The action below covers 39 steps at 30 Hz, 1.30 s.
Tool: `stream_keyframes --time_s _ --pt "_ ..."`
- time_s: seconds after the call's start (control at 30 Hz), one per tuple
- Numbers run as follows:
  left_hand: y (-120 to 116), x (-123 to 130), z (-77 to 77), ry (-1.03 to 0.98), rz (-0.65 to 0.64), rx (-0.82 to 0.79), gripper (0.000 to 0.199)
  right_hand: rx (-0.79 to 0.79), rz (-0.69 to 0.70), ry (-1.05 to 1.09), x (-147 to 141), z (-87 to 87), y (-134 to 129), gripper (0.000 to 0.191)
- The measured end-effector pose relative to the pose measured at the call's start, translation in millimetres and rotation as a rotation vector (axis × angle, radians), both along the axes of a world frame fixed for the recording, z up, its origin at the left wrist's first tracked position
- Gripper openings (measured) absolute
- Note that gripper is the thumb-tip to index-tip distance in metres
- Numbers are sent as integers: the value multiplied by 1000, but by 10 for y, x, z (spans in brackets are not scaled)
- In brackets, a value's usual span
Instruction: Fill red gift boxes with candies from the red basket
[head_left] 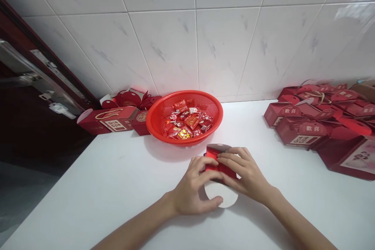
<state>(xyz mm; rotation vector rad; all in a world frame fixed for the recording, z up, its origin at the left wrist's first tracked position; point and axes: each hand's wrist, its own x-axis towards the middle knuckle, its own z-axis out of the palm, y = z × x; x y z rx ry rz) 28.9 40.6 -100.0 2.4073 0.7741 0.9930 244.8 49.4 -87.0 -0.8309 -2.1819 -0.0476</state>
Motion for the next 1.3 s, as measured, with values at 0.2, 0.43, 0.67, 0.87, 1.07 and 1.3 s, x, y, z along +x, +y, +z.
stream_keyframes --time_s 0.2,0.43,0.67,0.87,1.07,1.3 --pt "208 14 272 306 20 -100 103 -123 -52 -171 26 86 -28 59" --pt "353 152 512 496 -43 -185 113 -99 -49 -75 34 8 -10 57" --pt "365 148 509 439 -46 -189 123 -97 -47 118 117 9 -16 47" --pt "289 57 458 304 28 -220 111 -112 -99 141 236 47 0 22" --pt "140 -30 420 272 139 -131 93 -232 -60 33 304 117 -35 31" --pt "57 -157 307 237 287 -114 92 -345 -39 -14 313 137 -98 54"
